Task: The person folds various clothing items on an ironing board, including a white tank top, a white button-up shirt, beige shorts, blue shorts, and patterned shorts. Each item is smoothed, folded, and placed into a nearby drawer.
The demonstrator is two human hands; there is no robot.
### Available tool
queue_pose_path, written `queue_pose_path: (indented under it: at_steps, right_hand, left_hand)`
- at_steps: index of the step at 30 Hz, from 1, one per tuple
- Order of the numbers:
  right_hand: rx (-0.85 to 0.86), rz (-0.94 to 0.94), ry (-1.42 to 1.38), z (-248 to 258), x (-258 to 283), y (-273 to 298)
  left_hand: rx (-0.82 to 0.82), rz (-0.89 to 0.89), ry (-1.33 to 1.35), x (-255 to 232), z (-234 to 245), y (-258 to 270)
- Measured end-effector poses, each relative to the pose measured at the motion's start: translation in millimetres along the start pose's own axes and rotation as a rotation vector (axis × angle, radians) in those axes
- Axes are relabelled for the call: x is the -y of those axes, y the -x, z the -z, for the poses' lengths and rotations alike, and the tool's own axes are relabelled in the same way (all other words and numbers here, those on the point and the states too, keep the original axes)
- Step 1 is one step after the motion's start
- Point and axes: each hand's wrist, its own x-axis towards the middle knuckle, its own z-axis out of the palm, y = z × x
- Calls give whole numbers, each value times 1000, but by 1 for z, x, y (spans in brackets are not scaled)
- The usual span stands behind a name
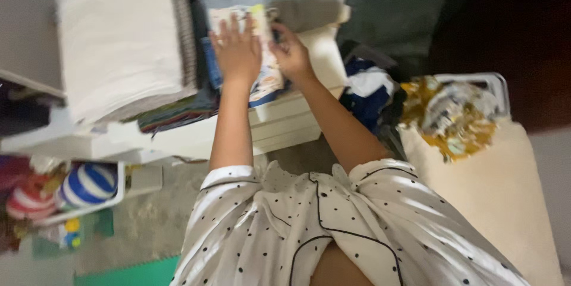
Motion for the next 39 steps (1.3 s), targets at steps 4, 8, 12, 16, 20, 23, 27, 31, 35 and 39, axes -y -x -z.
queue_pose_path:
  at_steps: [4,8,12,16,20,23,27,31,35,39]
  right_hand:
    - [-8,-98,-193,69,-13,24]
    - [-281,-173,-217,177,-69,73]
    - [-765,-30,507,300,-140,167]
    - [-859,-243,804,393,-186,262]
    - [-716,-417,775,425,-207,313]
    - [-550,-473,576,431,-221,320]
    - [-532,-341,542,441,-232,315]
    - [-424,-291,564,449,-240,303]
    - [-361,-329,536,459,-248,292]
    - [-765,-540,-100,502,-216,330]
  left_hand:
    - [-177,-175,19,-72,-8,4]
    - [-156,-536,172,-196,-43,22]
    - [98,-763,316,-305,-100,54]
    - [415,-881,246,-398,-168,85]
    - [782,-737,290,-463,-243,106]
    - [811,-611,398,-483,-295,126]
    - [600,-553,582,-485,-329,138]
    - [611,-598,617,-482,-324,138]
    - [726,-637,490,-479,-323,121]
    - [785,-629,339,-480,-339,101]
